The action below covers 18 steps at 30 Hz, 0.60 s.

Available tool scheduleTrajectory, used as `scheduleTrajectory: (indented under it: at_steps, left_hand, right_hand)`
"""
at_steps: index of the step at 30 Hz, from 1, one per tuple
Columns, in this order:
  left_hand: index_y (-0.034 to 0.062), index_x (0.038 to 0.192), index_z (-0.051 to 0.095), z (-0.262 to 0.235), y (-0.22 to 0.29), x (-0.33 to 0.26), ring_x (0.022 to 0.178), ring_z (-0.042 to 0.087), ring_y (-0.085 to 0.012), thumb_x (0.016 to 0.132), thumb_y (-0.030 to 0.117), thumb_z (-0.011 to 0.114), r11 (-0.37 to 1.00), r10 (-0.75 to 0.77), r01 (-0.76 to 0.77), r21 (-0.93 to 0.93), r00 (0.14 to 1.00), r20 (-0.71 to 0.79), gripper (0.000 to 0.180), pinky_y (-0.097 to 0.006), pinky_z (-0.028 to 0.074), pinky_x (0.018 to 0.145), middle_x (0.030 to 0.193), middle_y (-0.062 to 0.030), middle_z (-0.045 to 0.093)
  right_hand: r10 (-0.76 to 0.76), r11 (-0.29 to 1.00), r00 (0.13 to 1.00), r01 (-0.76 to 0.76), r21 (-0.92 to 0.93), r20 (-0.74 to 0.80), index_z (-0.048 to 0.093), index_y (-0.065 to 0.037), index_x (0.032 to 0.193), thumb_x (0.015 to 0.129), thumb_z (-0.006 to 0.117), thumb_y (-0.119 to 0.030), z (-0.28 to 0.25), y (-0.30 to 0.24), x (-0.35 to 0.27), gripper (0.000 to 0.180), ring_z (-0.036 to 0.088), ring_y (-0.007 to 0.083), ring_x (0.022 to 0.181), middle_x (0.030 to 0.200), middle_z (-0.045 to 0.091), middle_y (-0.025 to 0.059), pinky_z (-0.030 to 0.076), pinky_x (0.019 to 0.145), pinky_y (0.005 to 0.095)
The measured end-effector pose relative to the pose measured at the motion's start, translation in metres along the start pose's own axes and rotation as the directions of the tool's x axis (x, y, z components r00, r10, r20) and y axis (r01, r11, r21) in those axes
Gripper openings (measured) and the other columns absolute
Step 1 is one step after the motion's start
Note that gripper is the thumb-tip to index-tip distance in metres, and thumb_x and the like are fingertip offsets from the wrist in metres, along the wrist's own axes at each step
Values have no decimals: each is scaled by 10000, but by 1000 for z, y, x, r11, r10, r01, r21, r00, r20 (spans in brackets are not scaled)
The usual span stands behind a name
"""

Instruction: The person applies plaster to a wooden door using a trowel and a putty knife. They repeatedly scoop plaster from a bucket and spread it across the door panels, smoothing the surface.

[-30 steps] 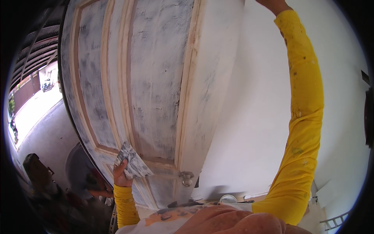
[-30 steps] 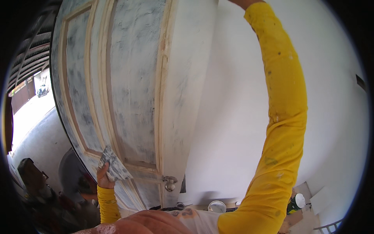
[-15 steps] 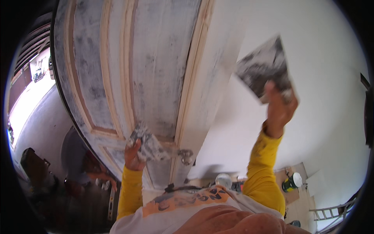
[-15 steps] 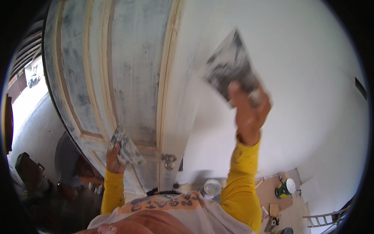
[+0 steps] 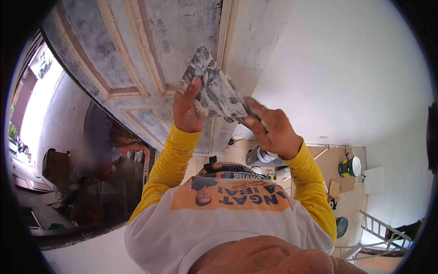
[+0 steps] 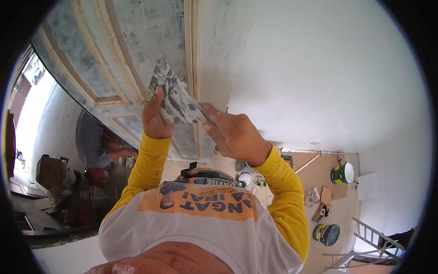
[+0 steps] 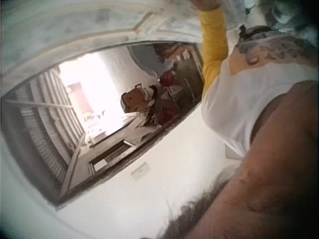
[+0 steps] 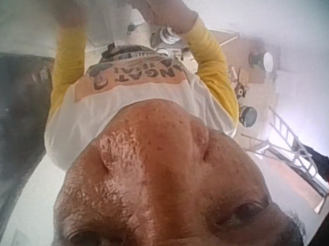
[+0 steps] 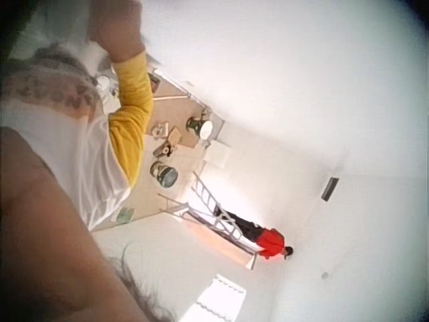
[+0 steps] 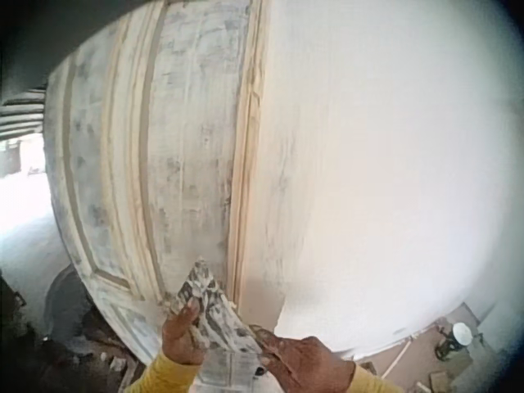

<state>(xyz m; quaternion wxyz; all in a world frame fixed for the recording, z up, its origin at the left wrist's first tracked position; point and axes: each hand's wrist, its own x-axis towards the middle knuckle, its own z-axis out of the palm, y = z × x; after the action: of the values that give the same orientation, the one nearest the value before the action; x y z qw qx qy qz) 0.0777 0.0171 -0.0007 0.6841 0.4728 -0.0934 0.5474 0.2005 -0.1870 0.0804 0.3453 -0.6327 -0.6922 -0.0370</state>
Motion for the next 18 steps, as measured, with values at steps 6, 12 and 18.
scheduleTrajectory:
  at_steps: [6,12,18]
  left_hand:
    - [18,1431,538,3,-3,-11,1295,584,-260,1090,264,505,723,-317,294,-625,945,77,421,-416,456,1115,1461,-105,566]
    - [54,1565,336,56,-77,-82,1377,495,-301,1116,442,351,837,-243,97,538,948,208,593,-407,380,1166,1517,-140,494]
    - [-6,1618,209,77,-98,-97,1557,203,-295,1110,532,212,912,-349,217,348,856,381,740,-386,129,1271,1665,-167,279]
  right_hand:
    - [277,602,959,-123,789,-61,531,7,1400,1024,596,-217,17,46,-55,443,713,315,963,1105,712,191,578,867,412]
    - [343,-496,939,194,846,-15,445,-67,1488,1037,569,-388,57,56,-107,567,535,351,1340,1434,575,125,409,1140,570]
    - [552,-428,831,349,834,-65,474,-95,1472,1057,541,-391,53,65,-155,514,521,310,1339,1466,552,102,381,1157,514]
